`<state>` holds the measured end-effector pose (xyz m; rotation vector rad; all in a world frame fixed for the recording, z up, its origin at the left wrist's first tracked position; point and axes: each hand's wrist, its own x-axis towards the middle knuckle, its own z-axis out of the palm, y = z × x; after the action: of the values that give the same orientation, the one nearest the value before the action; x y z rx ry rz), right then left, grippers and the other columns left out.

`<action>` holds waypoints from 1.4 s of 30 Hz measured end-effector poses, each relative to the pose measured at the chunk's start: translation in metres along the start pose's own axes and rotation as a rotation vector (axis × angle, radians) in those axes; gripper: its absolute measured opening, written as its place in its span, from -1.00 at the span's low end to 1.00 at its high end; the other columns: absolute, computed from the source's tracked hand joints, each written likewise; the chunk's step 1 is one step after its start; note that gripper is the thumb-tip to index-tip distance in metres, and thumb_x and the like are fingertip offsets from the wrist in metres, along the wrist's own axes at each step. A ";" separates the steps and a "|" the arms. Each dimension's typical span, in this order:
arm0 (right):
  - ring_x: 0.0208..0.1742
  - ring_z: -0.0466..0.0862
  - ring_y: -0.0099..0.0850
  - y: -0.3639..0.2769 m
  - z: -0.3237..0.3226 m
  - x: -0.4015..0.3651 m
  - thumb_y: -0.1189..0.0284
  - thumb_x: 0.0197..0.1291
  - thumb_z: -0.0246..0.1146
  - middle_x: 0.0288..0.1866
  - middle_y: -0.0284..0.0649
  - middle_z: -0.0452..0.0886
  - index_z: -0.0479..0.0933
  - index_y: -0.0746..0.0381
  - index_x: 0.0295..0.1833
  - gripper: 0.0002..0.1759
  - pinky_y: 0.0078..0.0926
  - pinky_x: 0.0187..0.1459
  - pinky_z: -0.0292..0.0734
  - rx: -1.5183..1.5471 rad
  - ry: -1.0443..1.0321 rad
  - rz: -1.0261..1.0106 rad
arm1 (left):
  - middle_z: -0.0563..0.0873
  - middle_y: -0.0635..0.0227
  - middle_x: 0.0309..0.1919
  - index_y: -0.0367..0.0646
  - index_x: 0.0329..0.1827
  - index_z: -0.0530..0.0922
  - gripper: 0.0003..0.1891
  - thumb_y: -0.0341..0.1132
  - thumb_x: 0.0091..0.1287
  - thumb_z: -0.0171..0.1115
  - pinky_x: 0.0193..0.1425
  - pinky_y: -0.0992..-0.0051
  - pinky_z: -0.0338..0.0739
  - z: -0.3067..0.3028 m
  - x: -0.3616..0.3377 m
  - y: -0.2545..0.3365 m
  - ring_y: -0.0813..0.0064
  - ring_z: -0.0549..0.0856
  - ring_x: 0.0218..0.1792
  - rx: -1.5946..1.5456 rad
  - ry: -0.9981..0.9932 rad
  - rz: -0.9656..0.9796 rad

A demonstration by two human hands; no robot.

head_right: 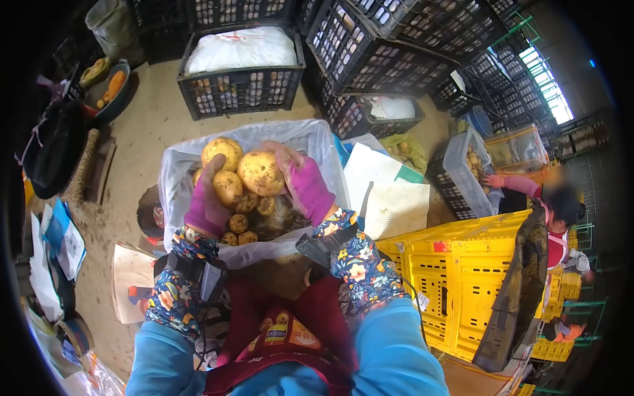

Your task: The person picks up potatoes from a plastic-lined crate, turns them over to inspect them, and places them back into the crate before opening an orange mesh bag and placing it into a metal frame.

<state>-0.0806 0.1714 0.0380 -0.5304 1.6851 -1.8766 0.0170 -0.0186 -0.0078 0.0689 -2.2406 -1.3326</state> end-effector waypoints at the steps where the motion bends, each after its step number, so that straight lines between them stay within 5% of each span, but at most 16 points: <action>1: 0.19 0.59 -0.42 -0.002 0.001 -0.006 0.03 0.40 0.16 0.20 -0.23 0.54 0.24 0.29 0.46 -0.28 -0.36 0.26 0.50 0.099 -0.023 0.030 | 0.55 -0.02 0.18 -0.22 0.35 0.35 -0.34 -0.50 0.14 0.38 0.29 0.29 0.49 -0.001 -0.002 -0.004 0.14 0.58 0.19 0.059 0.008 0.054; 6: 0.24 0.58 -0.29 0.007 -0.002 -0.009 -0.04 0.38 0.15 0.25 -0.16 0.52 0.19 0.23 0.47 -0.24 -0.09 0.30 0.49 0.188 -0.189 0.401 | 0.59 0.06 0.14 -0.21 0.32 0.39 -0.51 -0.29 0.35 0.26 0.20 0.38 0.55 -0.005 0.006 -0.001 0.27 0.64 0.11 0.161 0.066 0.376; 9: 0.30 0.54 -0.18 0.011 -0.001 0.000 -0.03 0.32 0.21 0.28 -0.11 0.51 0.23 0.23 0.42 -0.24 0.06 0.40 0.33 0.755 -0.161 0.211 | 0.64 0.13 0.07 -0.22 0.26 0.46 -0.55 -0.17 0.41 0.18 0.12 0.43 0.57 -0.006 0.022 0.027 0.34 0.67 0.04 -1.004 -0.034 -0.719; 12: 0.30 0.53 -0.18 -0.021 0.007 0.004 0.03 0.20 0.36 0.27 -0.14 0.52 0.25 0.23 0.39 -0.20 -0.03 0.44 0.27 1.127 -0.245 0.204 | 0.70 0.24 -0.07 -0.25 0.21 0.51 -0.56 -0.14 0.39 0.22 0.03 0.45 0.57 0.009 0.021 0.024 0.42 0.69 -0.07 -0.753 -0.170 -0.662; 14: 0.43 0.35 0.02 -0.012 0.010 -0.006 -0.24 0.27 0.07 0.43 0.05 0.30 0.19 0.21 0.46 -0.11 0.21 0.41 0.23 -0.032 -0.065 -0.229 | 0.73 0.27 -0.15 -0.26 0.18 0.54 -0.58 -0.14 0.39 0.23 -0.02 0.46 0.57 0.018 0.023 0.024 0.45 0.70 -0.13 -0.345 -0.283 -0.494; 16: 0.41 0.38 -0.06 0.010 -0.004 0.000 -0.03 0.13 0.32 0.40 0.02 0.34 0.12 0.22 0.48 -0.06 0.11 0.41 0.26 -0.141 -0.043 -0.335 | 0.74 0.25 -0.21 -0.26 0.14 0.57 -0.60 -0.15 0.40 0.22 -0.04 0.45 0.55 0.020 0.022 0.014 0.45 0.71 -0.16 0.239 -0.378 -0.110; 18: 0.38 0.41 -0.14 0.016 -0.017 -0.006 0.19 -0.01 0.57 0.37 -0.02 0.37 0.05 0.23 0.50 0.09 0.02 0.42 0.30 0.138 -0.040 -0.298 | 0.69 0.03 -0.06 -0.25 0.15 0.55 -0.59 -0.19 0.33 0.30 -0.03 0.29 0.58 0.009 0.030 0.053 0.16 0.70 -0.13 -0.327 -0.455 -0.470; 21: 0.36 0.44 -0.10 -0.059 -0.030 -0.065 -0.08 0.04 0.42 0.38 -0.16 0.38 0.16 0.06 0.48 -0.03 0.21 0.28 0.40 0.406 0.155 -0.421 | 0.71 0.29 -0.24 -0.23 0.27 0.47 -0.50 0.00 0.50 0.03 -0.33 0.59 0.57 0.014 0.030 0.048 0.53 0.69 -0.28 -1.014 -0.478 -0.780; 22: 0.36 0.44 -0.06 -0.076 -0.041 -0.084 -0.26 0.12 0.27 0.39 -0.16 0.38 0.20 0.02 0.47 -0.07 0.27 0.25 0.40 1.047 -0.027 -0.245 | 0.70 0.32 -0.22 -0.20 0.37 0.40 -0.41 0.10 0.52 -0.04 -0.43 0.64 0.56 0.016 0.029 0.015 0.53 0.70 -0.26 -1.177 -0.557 -0.796; 26: 0.42 0.39 0.05 -0.184 -0.110 -0.252 -0.34 0.23 0.03 0.44 -0.07 0.35 0.26 0.09 0.46 -0.10 0.38 0.29 0.33 0.417 0.601 -0.657 | 0.66 0.35 0.00 -0.03 0.32 0.45 -0.46 0.12 0.44 0.07 -0.28 0.60 0.64 0.013 0.029 0.035 0.43 0.68 -0.02 -1.210 -0.390 -1.097; 28: 0.18 0.63 -0.24 -0.226 -0.143 -0.333 0.00 0.36 0.18 0.22 -0.08 0.55 0.34 0.32 0.35 -0.31 -0.26 0.20 0.57 0.048 0.881 -0.768 | 0.66 0.38 0.02 0.00 0.30 0.47 -0.49 0.10 0.43 0.10 -0.28 0.59 0.64 0.014 0.024 0.037 0.42 0.67 0.01 -1.245 -0.423 -1.076; 30: -0.06 0.72 -0.36 -0.251 -0.165 -0.391 0.16 0.29 0.30 0.01 -0.11 0.68 0.47 0.38 0.22 -0.43 -0.48 -0.01 0.60 -0.623 1.463 -0.575 | 0.67 0.38 0.02 0.00 0.28 0.48 -0.49 0.11 0.42 0.12 -0.29 0.58 0.64 0.014 0.024 0.036 0.41 0.67 0.02 -1.260 -0.424 -1.056; 33: -0.10 0.68 -0.43 -0.242 -0.239 -0.462 0.05 0.22 0.35 -0.07 -0.19 0.68 0.51 0.42 0.17 -0.34 -0.50 -0.06 0.56 -1.002 1.759 0.081 | 0.70 0.34 -0.02 -0.04 0.25 0.50 -0.48 0.11 0.41 0.15 -0.33 0.57 0.64 0.020 0.021 0.046 0.39 0.71 -0.04 -1.270 -0.390 -1.054; 36: 0.04 0.63 -0.45 -0.208 -0.278 -0.499 -0.01 0.24 0.32 0.00 -0.12 0.67 0.47 0.42 0.26 -0.26 -0.50 0.10 0.50 -1.035 1.513 0.390 | 0.71 0.33 -0.07 -0.04 0.25 0.50 -0.50 0.10 0.41 0.14 -0.37 0.55 0.64 0.020 0.018 0.036 0.39 0.72 -0.10 -1.185 -0.368 -1.051; 38: 0.16 0.59 -0.39 -0.222 -0.220 -0.460 -0.04 0.25 0.30 0.10 -0.06 0.63 0.41 0.38 0.34 -0.21 -0.45 0.20 0.44 -0.755 1.199 0.245 | 0.72 0.31 -0.11 -0.05 0.24 0.50 -0.51 0.08 0.42 0.13 -0.40 0.53 0.65 0.016 0.016 0.036 0.37 0.73 -0.15 -1.193 -0.361 -0.998; 42: 0.28 0.54 -0.39 -0.195 -0.235 -0.412 0.17 0.25 0.35 0.30 -0.06 0.51 0.28 0.33 0.46 -0.22 -0.44 0.21 0.43 -1.351 1.024 0.013 | 0.72 0.30 -0.13 -0.04 0.21 0.52 -0.55 0.06 0.43 0.11 -0.42 0.52 0.66 0.011 0.018 0.033 0.33 0.74 -0.17 -1.229 -0.305 -1.054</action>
<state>0.0609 0.6259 0.2295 0.0851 3.5148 -0.6420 0.0037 0.0018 0.0233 0.6788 -1.1051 -3.1911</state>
